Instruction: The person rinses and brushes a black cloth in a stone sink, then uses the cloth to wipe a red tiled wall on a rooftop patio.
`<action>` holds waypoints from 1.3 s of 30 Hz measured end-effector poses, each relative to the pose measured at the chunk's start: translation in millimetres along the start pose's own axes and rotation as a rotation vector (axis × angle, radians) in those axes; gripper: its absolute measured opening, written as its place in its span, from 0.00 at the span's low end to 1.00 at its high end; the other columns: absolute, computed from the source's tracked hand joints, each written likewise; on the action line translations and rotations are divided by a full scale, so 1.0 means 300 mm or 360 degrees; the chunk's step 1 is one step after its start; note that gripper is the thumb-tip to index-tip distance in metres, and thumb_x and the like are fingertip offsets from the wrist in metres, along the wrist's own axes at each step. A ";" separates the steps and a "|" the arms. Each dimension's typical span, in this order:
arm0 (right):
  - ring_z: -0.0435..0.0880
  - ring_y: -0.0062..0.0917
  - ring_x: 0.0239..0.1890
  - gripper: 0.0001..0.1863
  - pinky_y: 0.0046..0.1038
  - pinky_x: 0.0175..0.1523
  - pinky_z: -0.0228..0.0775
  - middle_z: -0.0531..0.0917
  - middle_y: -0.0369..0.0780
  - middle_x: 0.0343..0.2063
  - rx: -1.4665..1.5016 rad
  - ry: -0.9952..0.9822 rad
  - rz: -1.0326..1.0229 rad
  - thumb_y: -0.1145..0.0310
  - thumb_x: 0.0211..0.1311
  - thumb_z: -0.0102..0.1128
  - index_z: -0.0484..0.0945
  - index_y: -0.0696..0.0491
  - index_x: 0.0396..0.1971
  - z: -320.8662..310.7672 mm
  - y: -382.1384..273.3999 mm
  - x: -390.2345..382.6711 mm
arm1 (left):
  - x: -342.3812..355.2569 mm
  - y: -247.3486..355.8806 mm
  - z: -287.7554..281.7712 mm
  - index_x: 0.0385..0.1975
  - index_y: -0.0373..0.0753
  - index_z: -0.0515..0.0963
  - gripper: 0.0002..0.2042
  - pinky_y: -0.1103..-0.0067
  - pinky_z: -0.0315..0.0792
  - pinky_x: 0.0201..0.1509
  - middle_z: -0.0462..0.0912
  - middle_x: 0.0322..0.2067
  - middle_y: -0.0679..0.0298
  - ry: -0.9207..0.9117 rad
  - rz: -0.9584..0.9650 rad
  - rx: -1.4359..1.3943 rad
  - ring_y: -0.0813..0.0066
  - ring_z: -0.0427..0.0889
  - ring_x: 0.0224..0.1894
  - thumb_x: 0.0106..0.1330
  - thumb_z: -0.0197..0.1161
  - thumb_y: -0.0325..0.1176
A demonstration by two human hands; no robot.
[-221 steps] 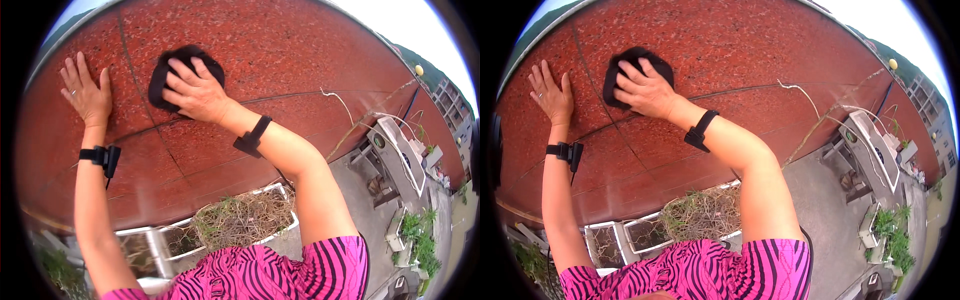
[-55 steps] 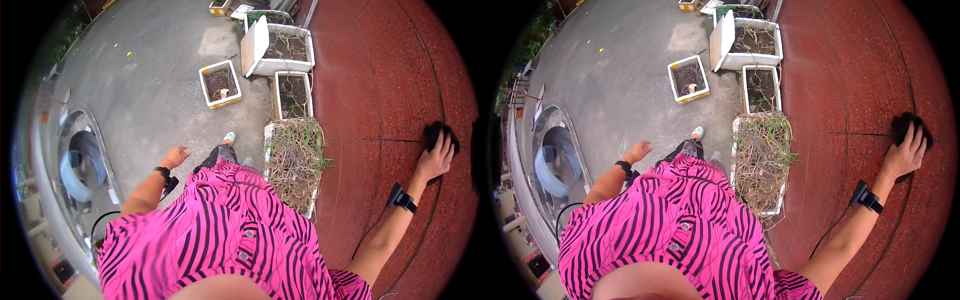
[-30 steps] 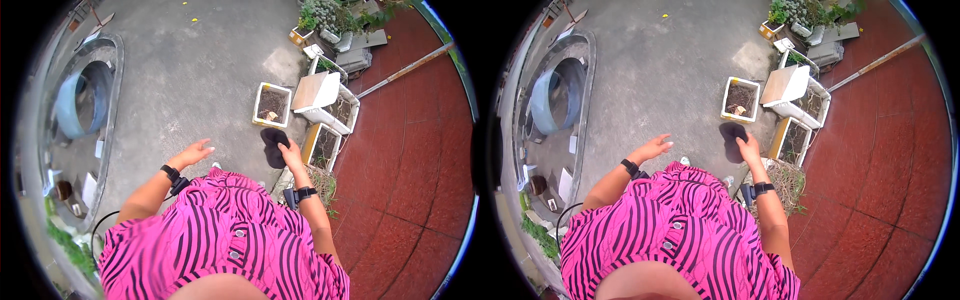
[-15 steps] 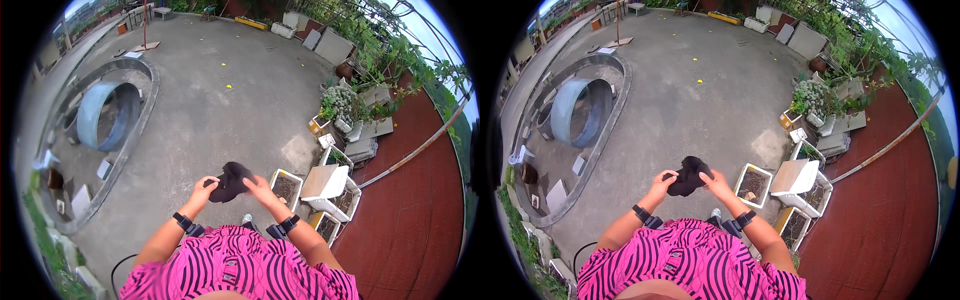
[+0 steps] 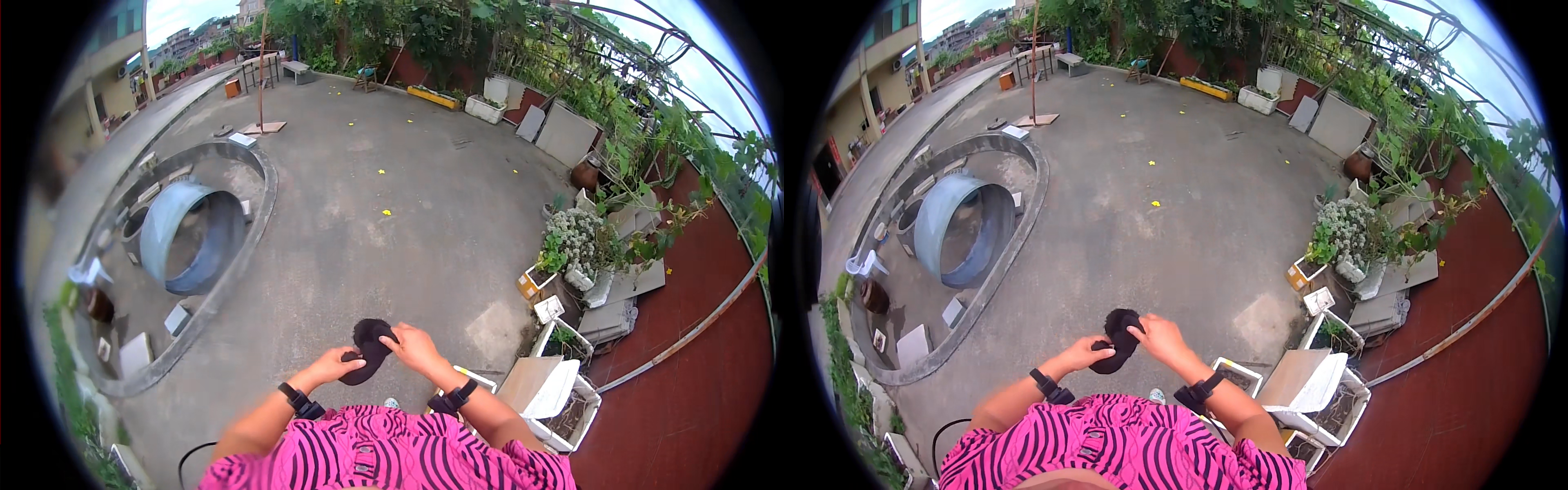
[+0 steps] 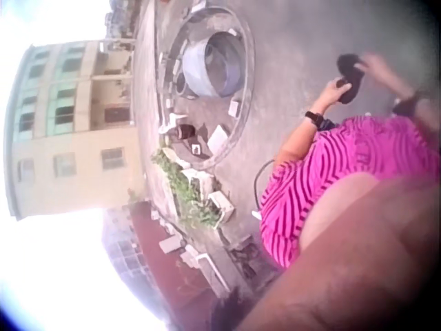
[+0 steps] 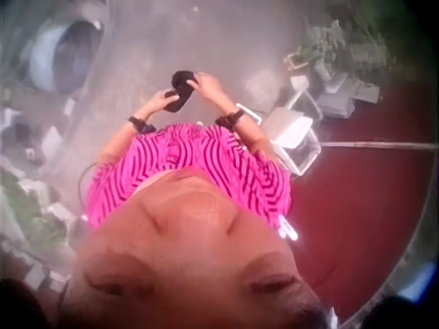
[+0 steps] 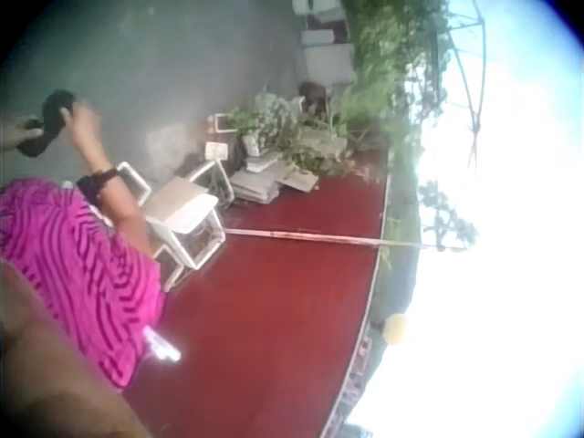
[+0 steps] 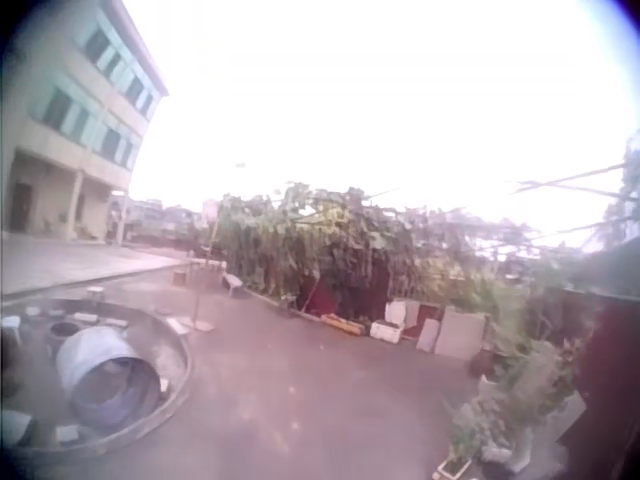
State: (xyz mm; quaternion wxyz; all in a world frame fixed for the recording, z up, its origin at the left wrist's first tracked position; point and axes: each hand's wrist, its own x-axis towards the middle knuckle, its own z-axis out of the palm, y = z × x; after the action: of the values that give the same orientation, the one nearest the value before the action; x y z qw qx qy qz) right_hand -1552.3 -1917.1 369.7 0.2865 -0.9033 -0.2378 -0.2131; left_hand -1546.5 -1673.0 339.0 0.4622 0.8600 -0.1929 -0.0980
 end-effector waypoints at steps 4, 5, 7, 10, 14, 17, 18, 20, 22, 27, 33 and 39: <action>0.82 0.44 0.36 0.20 0.41 0.39 0.74 0.80 0.48 0.31 0.0034 0.0023 -0.0060 0.53 0.64 0.54 0.78 0.58 0.30 0.086 0.014 0.043 | 0.046 -0.073 0.058 0.56 0.33 0.70 0.27 0.74 0.74 0.50 0.82 0.44 0.54 0.0074 -0.0085 -0.0212 0.67 0.81 0.45 0.61 0.66 0.43; 0.81 0.45 0.36 0.19 0.42 0.39 0.74 0.80 0.48 0.32 -0.0077 -0.0056 -0.0063 0.54 0.65 0.53 0.78 0.57 0.29 0.091 0.014 0.035 | 0.053 -0.101 0.078 0.59 0.33 0.67 0.29 0.75 0.74 0.51 0.81 0.45 0.53 0.0171 -0.0095 -0.0376 0.67 0.80 0.46 0.61 0.66 0.42; 0.81 0.46 0.35 0.19 0.42 0.40 0.73 0.81 0.49 0.33 -0.0183 -0.0122 -0.0073 0.54 0.65 0.53 0.77 0.57 0.28 0.030 0.007 0.088 | 0.079 -0.089 0.038 0.62 0.32 0.63 0.33 0.75 0.74 0.51 0.80 0.46 0.52 0.0163 -0.0029 -0.0373 0.67 0.80 0.46 0.61 0.67 0.41; 0.81 0.45 0.37 0.23 0.42 0.39 0.74 0.82 0.51 0.32 -0.0181 -0.0355 0.0156 0.51 0.65 0.52 0.79 0.58 0.28 -0.053 0.058 0.181 | 0.154 -0.091 -0.018 0.64 0.37 0.63 0.33 0.74 0.73 0.52 0.81 0.45 0.52 0.0306 -0.0133 -0.0135 0.65 0.79 0.48 0.59 0.68 0.40; 0.80 0.43 0.35 0.18 0.38 0.41 0.72 0.81 0.46 0.31 0.0354 -0.0175 -0.0049 0.55 0.66 0.53 0.80 0.55 0.35 -0.076 0.009 0.274 | 0.188 0.003 -0.107 0.64 0.37 0.61 0.36 0.73 0.72 0.54 0.80 0.46 0.51 0.0179 -0.0203 0.0003 0.66 0.79 0.50 0.57 0.69 0.39; 0.80 0.43 0.36 0.16 0.37 0.41 0.72 0.81 0.46 0.33 0.0207 -0.0159 -0.0270 0.57 0.67 0.53 0.79 0.56 0.37 -0.038 0.041 0.300 | 0.291 -0.103 -0.036 0.64 0.34 0.60 0.37 0.74 0.73 0.53 0.80 0.47 0.51 0.0077 0.0001 -0.0301 0.65 0.80 0.48 0.56 0.70 0.39; 0.80 0.43 0.36 0.16 0.37 0.41 0.72 0.81 0.46 0.33 0.0195 -0.0155 -0.0274 0.57 0.67 0.53 0.79 0.56 0.37 -0.032 0.055 0.323 | 0.344 -0.121 -0.040 0.62 0.35 0.64 0.33 0.74 0.72 0.54 0.79 0.48 0.54 0.0054 0.0108 -0.0320 0.66 0.79 0.49 0.56 0.70 0.36; 0.79 0.44 0.38 0.15 0.36 0.43 0.72 0.81 0.47 0.37 0.0176 -0.0177 -0.0345 0.60 0.68 0.52 0.78 0.56 0.39 -0.019 0.092 0.379 | 0.439 -0.165 -0.074 0.60 0.35 0.67 0.31 0.74 0.71 0.55 0.79 0.49 0.55 -0.0102 0.0189 -0.0170 0.66 0.78 0.50 0.56 0.70 0.35; 0.80 0.41 0.41 0.15 0.35 0.45 0.72 0.81 0.47 0.40 0.0254 -0.0179 -0.0262 0.60 0.68 0.51 0.78 0.56 0.41 -0.027 0.155 0.456 | 0.537 -0.141 -0.103 0.54 0.35 0.72 0.26 0.72 0.69 0.58 0.78 0.52 0.58 -0.0230 0.0305 -0.0157 0.68 0.76 0.53 0.56 0.70 0.35; 0.79 0.30 0.49 0.18 0.31 0.53 0.70 0.80 0.43 0.47 0.0905 -0.0135 -0.0117 0.58 0.71 0.47 0.76 0.55 0.50 -0.025 0.211 0.638 | 0.724 -0.128 -0.241 0.57 0.37 0.71 0.27 0.72 0.66 0.62 0.76 0.55 0.57 -0.0450 0.0213 -0.0180 0.68 0.73 0.57 0.57 0.69 0.37; 0.75 0.23 0.52 0.20 0.27 0.59 0.66 0.78 0.37 0.50 0.1749 -0.0401 0.0530 0.57 0.74 0.44 0.74 0.53 0.55 -0.081 0.194 0.855 | 0.925 -0.022 -0.450 0.59 0.40 0.69 0.26 0.73 0.65 0.63 0.73 0.56 0.61 -0.0507 0.0534 -0.0265 0.70 0.71 0.58 0.59 0.67 0.32; 0.77 0.20 0.47 0.21 0.23 0.53 0.71 0.79 0.37 0.46 0.2019 -0.0135 0.0507 0.57 0.74 0.44 0.72 0.55 0.55 -0.189 0.359 1.033 | 1.186 0.039 -0.480 0.54 0.37 0.72 0.20 0.74 0.67 0.60 0.73 0.55 0.61 -0.0232 0.0855 -0.0163 0.71 0.73 0.55 0.62 0.63 0.29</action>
State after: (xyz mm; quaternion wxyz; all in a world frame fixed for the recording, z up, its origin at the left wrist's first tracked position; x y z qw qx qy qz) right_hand -1260.3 -1934.7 528.8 0.7821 -0.5908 -0.1919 0.0492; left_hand -1176.9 -1720.0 431.8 0.4992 0.7442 -0.4416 -0.0433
